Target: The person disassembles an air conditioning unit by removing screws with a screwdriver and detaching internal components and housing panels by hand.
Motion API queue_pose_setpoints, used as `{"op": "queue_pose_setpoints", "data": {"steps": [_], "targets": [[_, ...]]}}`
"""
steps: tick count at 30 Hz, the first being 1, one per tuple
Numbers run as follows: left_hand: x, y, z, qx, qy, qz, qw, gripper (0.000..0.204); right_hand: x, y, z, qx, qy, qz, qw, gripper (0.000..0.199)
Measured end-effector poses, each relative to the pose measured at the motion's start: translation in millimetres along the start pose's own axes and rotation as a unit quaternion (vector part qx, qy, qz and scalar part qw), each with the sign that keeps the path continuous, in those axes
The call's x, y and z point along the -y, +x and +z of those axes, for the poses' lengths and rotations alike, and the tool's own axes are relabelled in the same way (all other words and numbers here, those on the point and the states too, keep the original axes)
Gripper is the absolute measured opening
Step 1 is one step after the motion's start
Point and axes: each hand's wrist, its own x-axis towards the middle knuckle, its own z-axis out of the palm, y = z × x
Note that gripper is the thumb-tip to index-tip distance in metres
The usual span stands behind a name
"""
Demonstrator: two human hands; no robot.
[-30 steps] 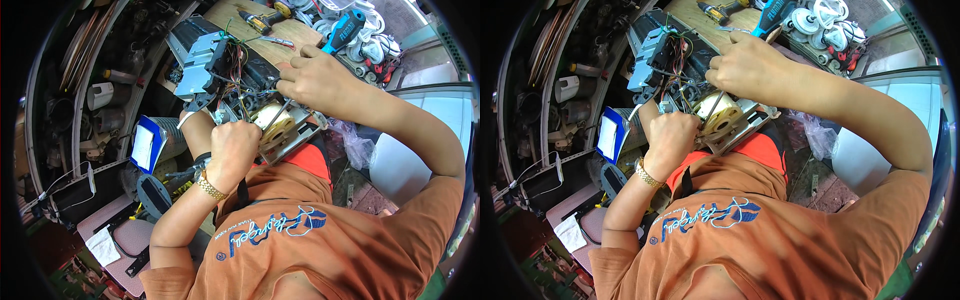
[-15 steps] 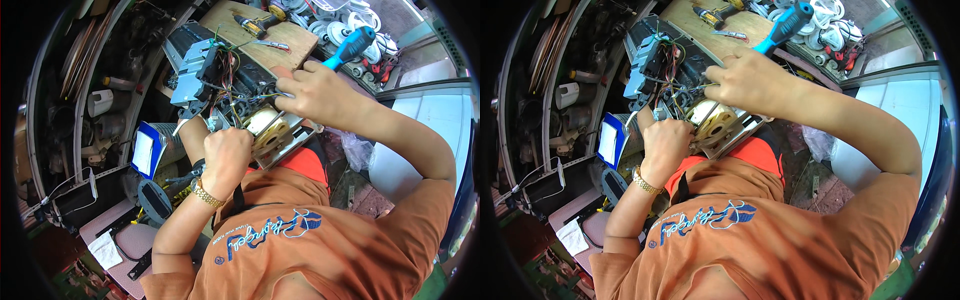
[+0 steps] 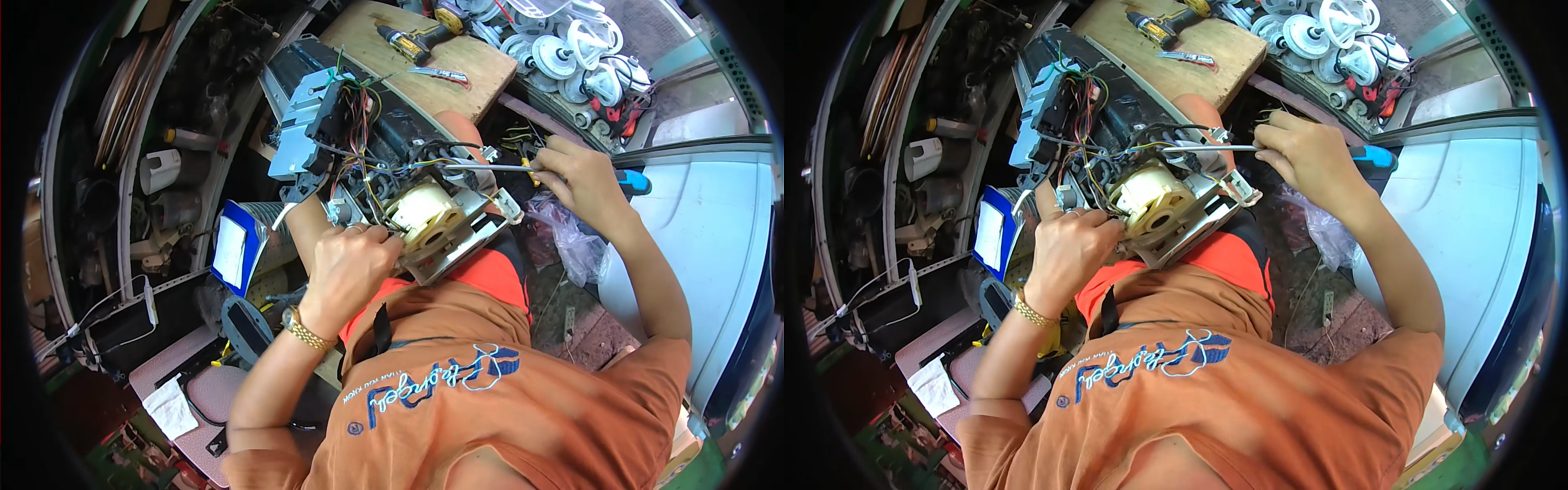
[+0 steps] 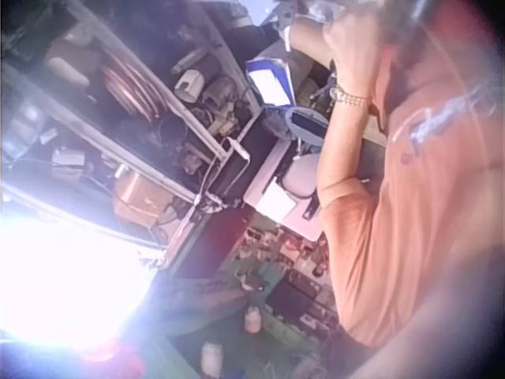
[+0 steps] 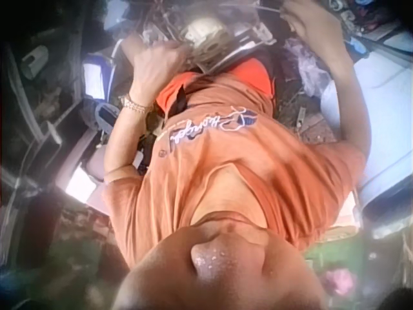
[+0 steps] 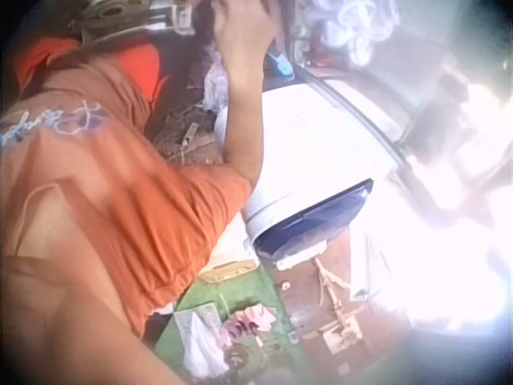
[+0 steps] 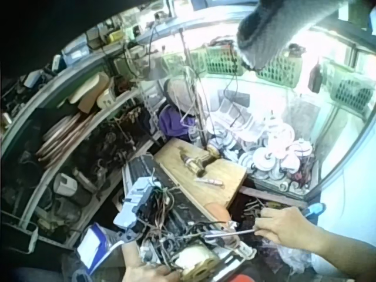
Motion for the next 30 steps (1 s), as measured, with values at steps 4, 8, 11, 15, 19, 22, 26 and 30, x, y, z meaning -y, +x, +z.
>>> {"op": "queue_pose_setpoints", "data": {"steps": [4,8,11,15,19,22,26,30], "targets": [[10.1,9.6,-6.4,0.024,0.047,0.157,0.986,0.006,-0.9,-8.1,9.3,-0.01,0.064,0.041,0.997,0.013],[20.7,23.2,-4.4,0.052,0.024,0.223,0.973,0.008,-4.3,-21.6,20.9,0.002,0.15,0.091,0.985,0.012],[26.9,29.6,1.4,0.055,0.002,0.246,0.968,0.007,-16.7,-32.6,16.6,0.023,0.19,0.128,0.973,0.011],[25.7,30.5,5.3,0.088,0.004,0.226,0.97,0.005,-66.2,-46.6,10.0,0.01,-0.026,0.134,0.991,0.012],[14.9,28.6,-2.2,0.048,-0.009,0.152,0.987,0.008,-81.0,-34.0,24.5,0.016,-0.113,0.061,0.992,0.014],[18.0,24.7,-26.1,-0.011,-0.094,0.115,0.989,0.008,-74.6,-11.0,41.6,0.035,-0.095,0.035,0.994,0.014],[36.7,14.9,-42.3,0.016,-0.42,0.057,0.906,0.01,-63.8,20.2,47.3,0.042,-0.112,-0.057,0.991,0.013],[49.5,-18.7,-35.3,-0.038,-0.725,-0.007,0.688,0.019,-63.7,37.0,44.2,0.077,-0.098,-0.089,0.988,0.012]]}}
